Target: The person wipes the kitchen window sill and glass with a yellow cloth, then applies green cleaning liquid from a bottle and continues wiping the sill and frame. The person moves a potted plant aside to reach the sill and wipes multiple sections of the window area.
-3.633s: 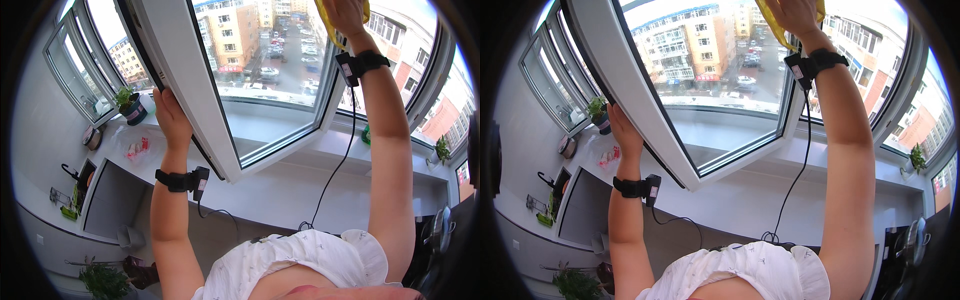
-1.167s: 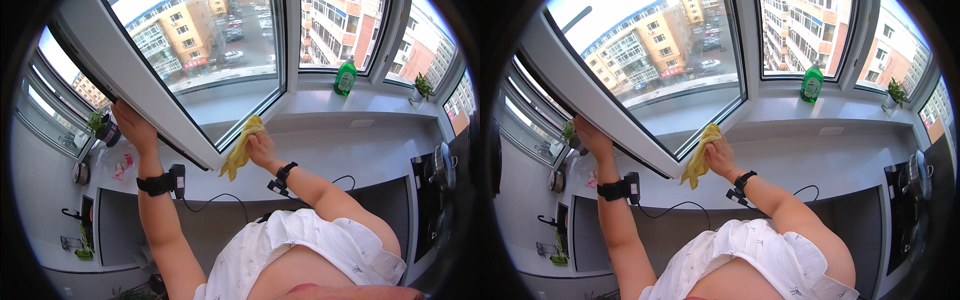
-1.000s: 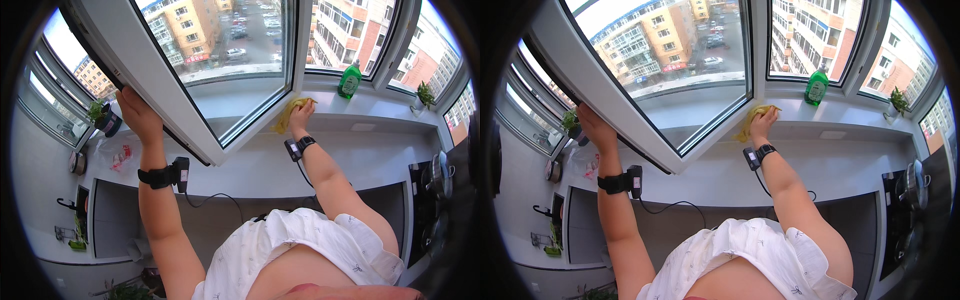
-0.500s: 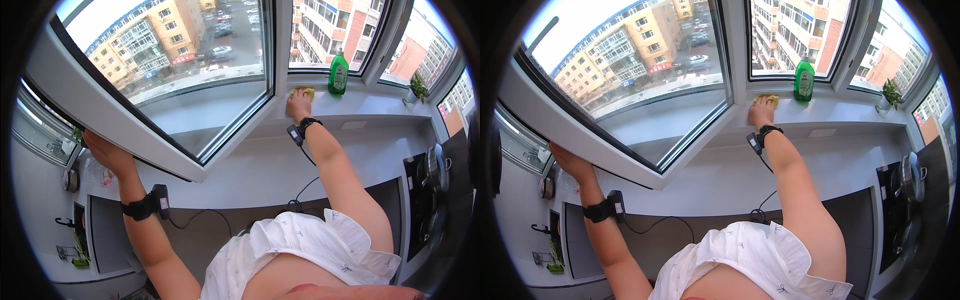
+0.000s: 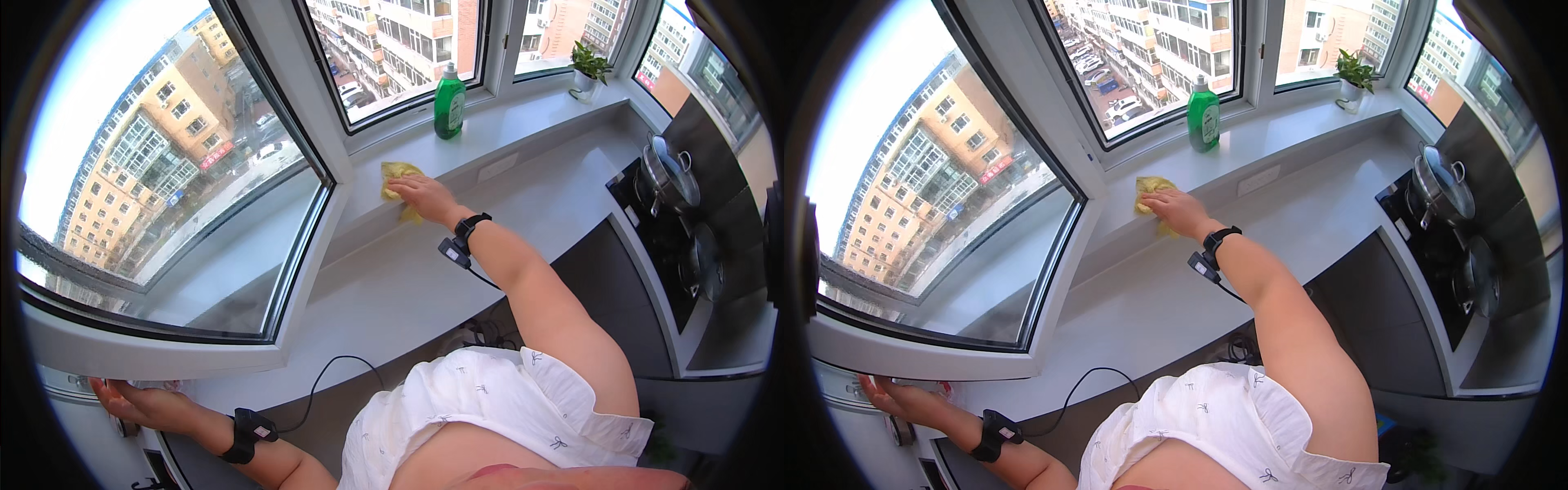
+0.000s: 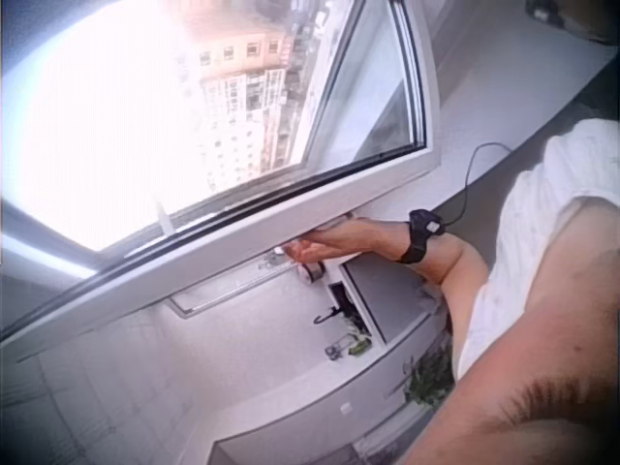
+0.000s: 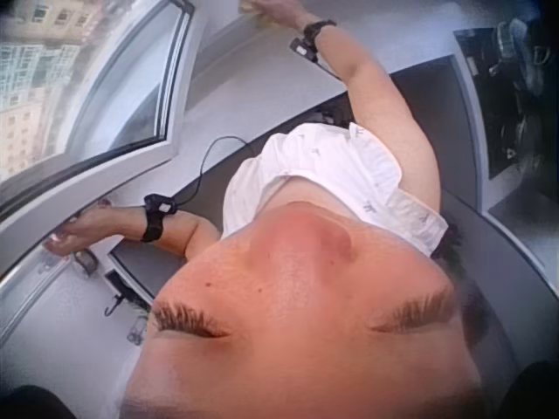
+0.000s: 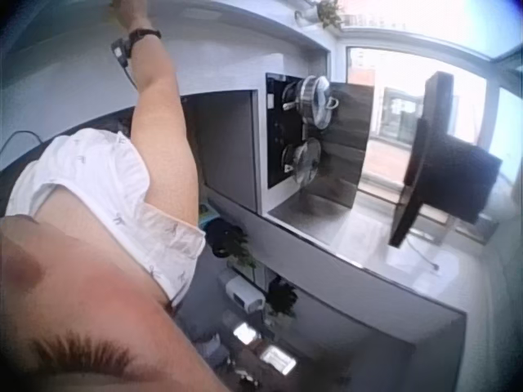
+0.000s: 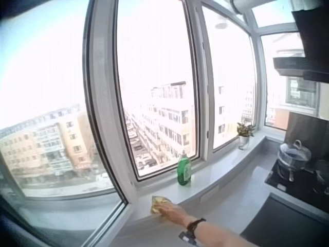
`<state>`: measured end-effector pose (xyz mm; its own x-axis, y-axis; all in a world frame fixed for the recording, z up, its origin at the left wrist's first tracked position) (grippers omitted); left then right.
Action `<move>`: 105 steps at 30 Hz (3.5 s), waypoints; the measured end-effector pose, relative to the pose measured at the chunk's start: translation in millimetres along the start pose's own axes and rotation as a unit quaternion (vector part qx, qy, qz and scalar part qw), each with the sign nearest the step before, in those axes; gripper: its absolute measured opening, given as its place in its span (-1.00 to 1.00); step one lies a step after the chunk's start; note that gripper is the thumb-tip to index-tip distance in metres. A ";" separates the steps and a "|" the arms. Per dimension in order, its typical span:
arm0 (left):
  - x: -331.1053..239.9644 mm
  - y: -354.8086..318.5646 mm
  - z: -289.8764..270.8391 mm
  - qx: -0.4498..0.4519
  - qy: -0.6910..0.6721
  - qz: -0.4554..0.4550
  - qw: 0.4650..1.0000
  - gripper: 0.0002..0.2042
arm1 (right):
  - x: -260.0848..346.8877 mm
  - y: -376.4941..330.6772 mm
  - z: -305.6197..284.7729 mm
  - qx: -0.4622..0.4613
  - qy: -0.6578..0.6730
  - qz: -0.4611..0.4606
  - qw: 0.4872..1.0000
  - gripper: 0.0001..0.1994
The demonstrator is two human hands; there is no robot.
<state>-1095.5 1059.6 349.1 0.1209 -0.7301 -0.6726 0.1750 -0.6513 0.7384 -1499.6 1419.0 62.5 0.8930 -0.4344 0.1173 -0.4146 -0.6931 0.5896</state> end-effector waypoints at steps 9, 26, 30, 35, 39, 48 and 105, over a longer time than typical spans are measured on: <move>-138.8 -336.0 222.8 0.575 -0.127 0.121 0.799 -0.55 | -59.9 -33.4 -22.3 -0.047 0.037 -0.088 0.994 -0.64; -210.7 -469.9 411.9 0.522 0.033 0.193 0.830 -0.53 | -488.8 -235.4 -227.2 -0.044 -0.125 0.311 0.941 -0.66; -200.0 -452.6 386.3 0.561 0.210 0.275 0.752 -0.57 | -486.0 -236.7 -222.6 -0.060 -0.123 0.304 0.943 -0.66; -186.6 -442.6 371.2 0.517 0.236 0.381 0.729 -0.66 | -488.5 -233.9 -221.1 -0.042 -0.122 0.315 0.940 -0.66; -179.6 -437.6 364.6 0.471 0.203 0.436 0.739 -0.70 | -496.6 -236.3 -213.1 -0.033 -0.131 0.315 0.940 -0.65; -158.6 -433.4 345.7 0.548 0.229 0.259 0.761 -0.63 | -492.1 -229.6 -210.0 -0.031 -0.124 0.320 0.939 -0.64; -217.6 -482.6 334.8 0.602 -0.289 -0.273 0.692 -0.33 | -330.4 -98.0 -91.1 0.148 -0.196 0.268 0.932 -0.37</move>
<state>-1533.4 1463.4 155.5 -0.1136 -0.0411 -0.9927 -0.9435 -0.3087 0.1207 -1738.1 1682.8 38.8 0.4357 -0.9001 -0.0046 -0.8643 -0.4198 0.2769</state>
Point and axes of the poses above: each hand's wrist, its own y-axis towards the middle knuckle, its own z-axis out of the palm, x = y × z, the point moved 5 cm from there along y, towards the middle knuckle, and after that the axes turned 9 degrees about -z, right-handed, at the moved point
